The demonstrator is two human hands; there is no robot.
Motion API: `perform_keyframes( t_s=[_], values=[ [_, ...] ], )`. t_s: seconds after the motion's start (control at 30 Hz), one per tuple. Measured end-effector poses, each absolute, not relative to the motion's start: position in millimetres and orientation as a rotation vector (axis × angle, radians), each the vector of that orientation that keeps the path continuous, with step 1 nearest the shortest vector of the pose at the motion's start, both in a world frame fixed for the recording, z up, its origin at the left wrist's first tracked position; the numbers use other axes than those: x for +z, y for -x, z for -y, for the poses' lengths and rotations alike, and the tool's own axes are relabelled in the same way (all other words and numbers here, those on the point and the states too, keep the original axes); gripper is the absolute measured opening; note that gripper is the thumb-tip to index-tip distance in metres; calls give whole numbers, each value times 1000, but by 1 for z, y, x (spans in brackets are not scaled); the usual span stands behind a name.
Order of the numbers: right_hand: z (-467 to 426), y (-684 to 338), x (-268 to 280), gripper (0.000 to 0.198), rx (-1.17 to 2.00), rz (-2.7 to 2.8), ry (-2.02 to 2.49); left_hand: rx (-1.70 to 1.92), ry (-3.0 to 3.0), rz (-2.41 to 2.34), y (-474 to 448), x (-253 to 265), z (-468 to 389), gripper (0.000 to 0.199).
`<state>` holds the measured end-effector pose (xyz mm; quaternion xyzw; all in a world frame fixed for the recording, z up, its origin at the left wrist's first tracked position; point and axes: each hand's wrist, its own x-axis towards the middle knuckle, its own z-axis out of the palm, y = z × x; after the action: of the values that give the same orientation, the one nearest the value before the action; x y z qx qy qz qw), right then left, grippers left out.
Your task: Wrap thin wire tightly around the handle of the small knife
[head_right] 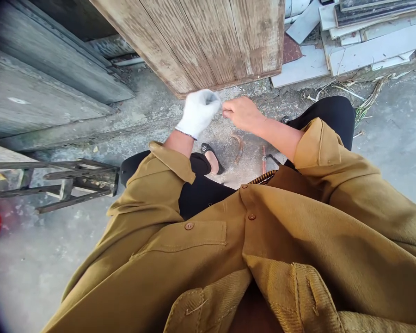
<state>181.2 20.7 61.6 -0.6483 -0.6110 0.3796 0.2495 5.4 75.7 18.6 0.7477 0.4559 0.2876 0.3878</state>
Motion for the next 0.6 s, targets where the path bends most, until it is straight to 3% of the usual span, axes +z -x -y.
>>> perform_keyframes(
  t_s=[0.23,0.4,0.6],
  values=[
    [-27,-198,59,20,985,1580,1882,768,-1818,-1151,-8,24,-71,12],
    [-21,-198,69,19,1044,1527,1733,777,-1836,-1165,0,28,-83,15],
    [-29,-216,90,23,1119,1413,1728,732,-1832,-1099,-2,52,-70,32]
  ],
)
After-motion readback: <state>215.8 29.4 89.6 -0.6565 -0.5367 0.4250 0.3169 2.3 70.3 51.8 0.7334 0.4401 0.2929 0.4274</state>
